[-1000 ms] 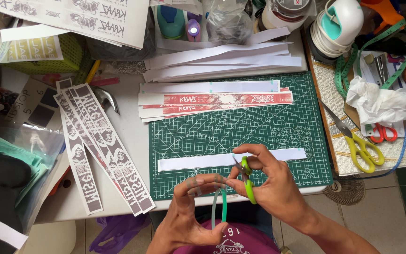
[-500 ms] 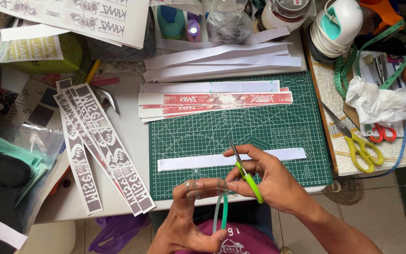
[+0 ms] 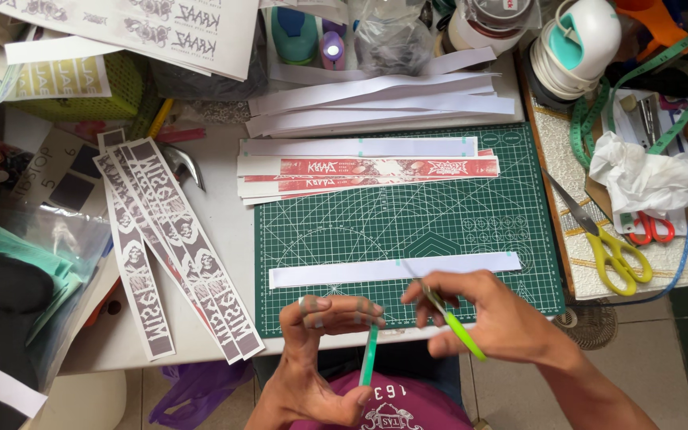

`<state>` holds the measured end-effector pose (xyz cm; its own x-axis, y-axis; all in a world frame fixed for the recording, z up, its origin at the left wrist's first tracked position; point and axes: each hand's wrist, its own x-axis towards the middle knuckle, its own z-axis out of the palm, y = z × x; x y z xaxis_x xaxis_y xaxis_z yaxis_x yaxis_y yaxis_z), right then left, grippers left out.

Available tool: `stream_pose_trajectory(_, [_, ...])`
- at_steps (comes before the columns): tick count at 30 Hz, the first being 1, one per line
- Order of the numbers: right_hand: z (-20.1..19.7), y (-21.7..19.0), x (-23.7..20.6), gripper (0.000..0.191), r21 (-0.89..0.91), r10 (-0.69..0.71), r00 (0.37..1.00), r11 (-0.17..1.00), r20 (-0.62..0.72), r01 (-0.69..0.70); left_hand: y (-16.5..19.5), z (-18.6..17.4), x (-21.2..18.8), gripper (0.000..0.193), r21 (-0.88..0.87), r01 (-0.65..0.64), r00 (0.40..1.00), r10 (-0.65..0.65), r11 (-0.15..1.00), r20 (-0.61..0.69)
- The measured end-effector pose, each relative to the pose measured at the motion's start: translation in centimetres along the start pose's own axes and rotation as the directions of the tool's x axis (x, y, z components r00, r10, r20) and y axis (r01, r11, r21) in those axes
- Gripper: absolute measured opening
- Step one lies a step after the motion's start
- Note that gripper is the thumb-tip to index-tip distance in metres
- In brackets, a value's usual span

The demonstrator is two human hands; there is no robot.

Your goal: The person uses green-handled scissors to cut a green measuring tape into small pieces on a green cutting mat. They then fold a white paper strip and place it on the mat, repeating the process with a red printed paper strip.

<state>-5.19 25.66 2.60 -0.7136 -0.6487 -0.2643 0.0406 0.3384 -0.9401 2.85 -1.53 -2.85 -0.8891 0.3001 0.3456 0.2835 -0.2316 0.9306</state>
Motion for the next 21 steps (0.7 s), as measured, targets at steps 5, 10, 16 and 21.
stream_pose_trajectory(5, [-0.38,-0.18,-0.74,0.070,-0.201,0.087,0.986,0.978,0.142,-0.058,0.12,-0.31,0.20,0.098,0.021,0.010,0.999,-0.009,1.000,-0.036])
stream_pose_trajectory(10, [-0.10,-0.50,-0.39,0.063,-0.173,0.109,0.974,0.982,0.198,-0.075,0.19,-0.14,0.27,0.098,0.001,0.026,0.999,-0.026,1.000,-0.027])
stream_pose_trajectory(16, [-0.03,-0.56,0.02,0.065,-0.110,0.079,0.975,0.992,0.209,-0.057,0.18,-0.15,0.18,0.099,0.052,0.024,1.000,-0.023,0.998,-0.017])
stream_pose_trajectory(21, [0.12,-0.38,0.20,0.067,-0.088,0.105,0.970,0.992,0.221,-0.087,-0.10,0.12,0.03,0.100,0.048,0.022,1.000,-0.022,0.999,-0.006])
